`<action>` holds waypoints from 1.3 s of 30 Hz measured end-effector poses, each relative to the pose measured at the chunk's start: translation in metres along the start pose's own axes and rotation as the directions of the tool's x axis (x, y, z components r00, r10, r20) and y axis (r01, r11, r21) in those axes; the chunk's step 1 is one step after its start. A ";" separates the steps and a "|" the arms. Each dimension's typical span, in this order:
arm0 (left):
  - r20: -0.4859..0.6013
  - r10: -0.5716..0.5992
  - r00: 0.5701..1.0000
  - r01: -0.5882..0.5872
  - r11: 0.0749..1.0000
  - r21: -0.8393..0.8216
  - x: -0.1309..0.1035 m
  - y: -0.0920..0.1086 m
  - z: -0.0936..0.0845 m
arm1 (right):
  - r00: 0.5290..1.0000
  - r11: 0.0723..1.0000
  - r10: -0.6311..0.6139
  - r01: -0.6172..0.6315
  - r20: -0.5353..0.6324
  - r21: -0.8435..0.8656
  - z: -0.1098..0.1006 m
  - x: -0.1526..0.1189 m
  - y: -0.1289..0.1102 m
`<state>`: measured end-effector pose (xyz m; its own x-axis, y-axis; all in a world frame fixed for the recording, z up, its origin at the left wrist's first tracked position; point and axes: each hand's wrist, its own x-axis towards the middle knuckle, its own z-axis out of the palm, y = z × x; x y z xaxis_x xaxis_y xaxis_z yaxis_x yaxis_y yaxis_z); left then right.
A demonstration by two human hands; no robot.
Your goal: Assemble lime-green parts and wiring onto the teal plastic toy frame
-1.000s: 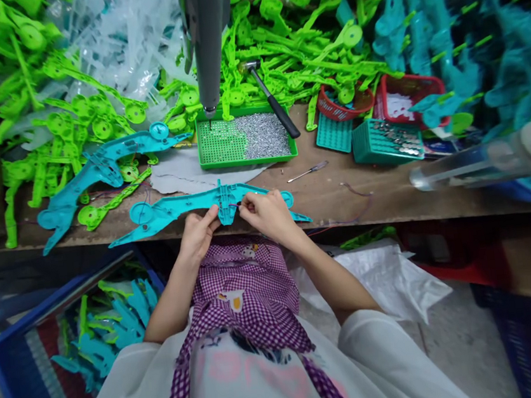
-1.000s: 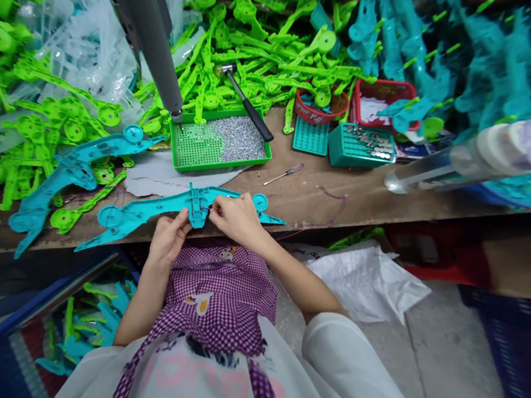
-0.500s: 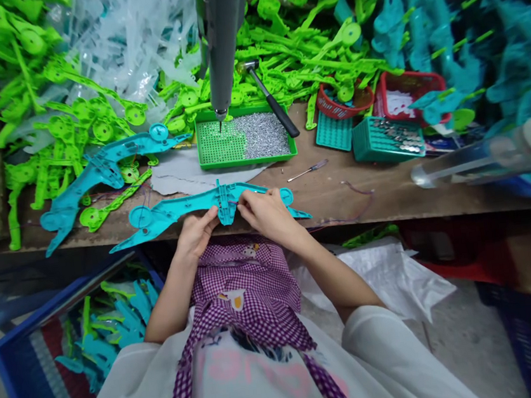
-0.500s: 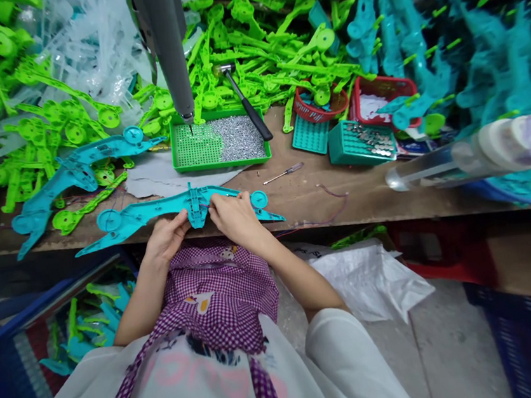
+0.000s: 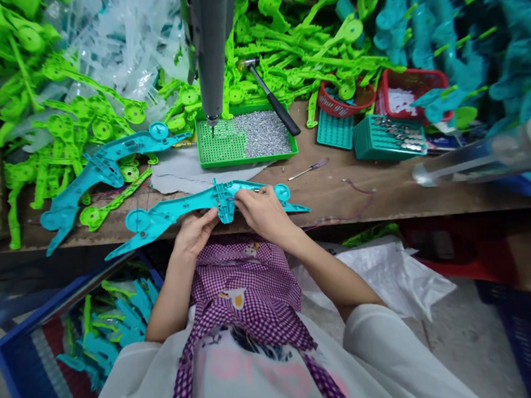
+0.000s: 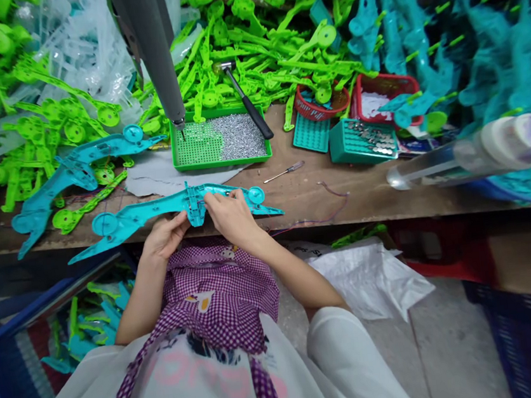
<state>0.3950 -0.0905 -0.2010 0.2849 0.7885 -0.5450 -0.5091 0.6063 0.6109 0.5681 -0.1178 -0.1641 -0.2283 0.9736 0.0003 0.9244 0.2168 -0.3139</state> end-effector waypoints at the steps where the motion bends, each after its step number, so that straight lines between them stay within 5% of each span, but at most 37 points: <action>1: -0.010 -0.008 1.000 0.009 1.000 0.004 0.000 0.001 0.001 | 1.000 1.000 -0.010 0.010 0.008 -0.013 -0.001 0.001 -0.001; 7: -0.027 0.025 0.999 -0.025 1.000 0.006 -0.002 0.003 0.008 | 0.996 0.994 -0.068 0.063 0.065 0.087 -0.011 0.004 0.003; 13: -0.037 0.035 0.999 -0.034 0.999 0.027 -0.003 0.002 0.008 | 0.992 0.974 0.128 -0.128 0.015 0.187 -0.006 0.012 0.006; 18: -0.021 0.075 0.997 -0.073 0.995 0.070 -0.005 0.003 0.009 | 0.986 0.960 0.164 -0.155 -0.019 0.234 0.004 0.014 0.002; 30: 0.038 0.064 0.997 -0.069 0.988 0.136 -0.006 0.006 0.006 | 0.983 0.975 0.178 -0.170 -0.047 0.146 0.005 0.015 0.001; 39: -0.026 0.049 0.998 -0.045 0.988 0.144 -0.005 0.004 0.005 | 0.985 0.972 -0.157 0.141 0.074 0.187 -0.004 0.012 0.013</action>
<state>0.3955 -0.0916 -0.1926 0.2379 0.8145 -0.5292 -0.3989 0.5787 0.7114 0.5782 -0.1032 -0.1646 -0.3929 0.9194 -0.0202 0.8090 0.3351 -0.4828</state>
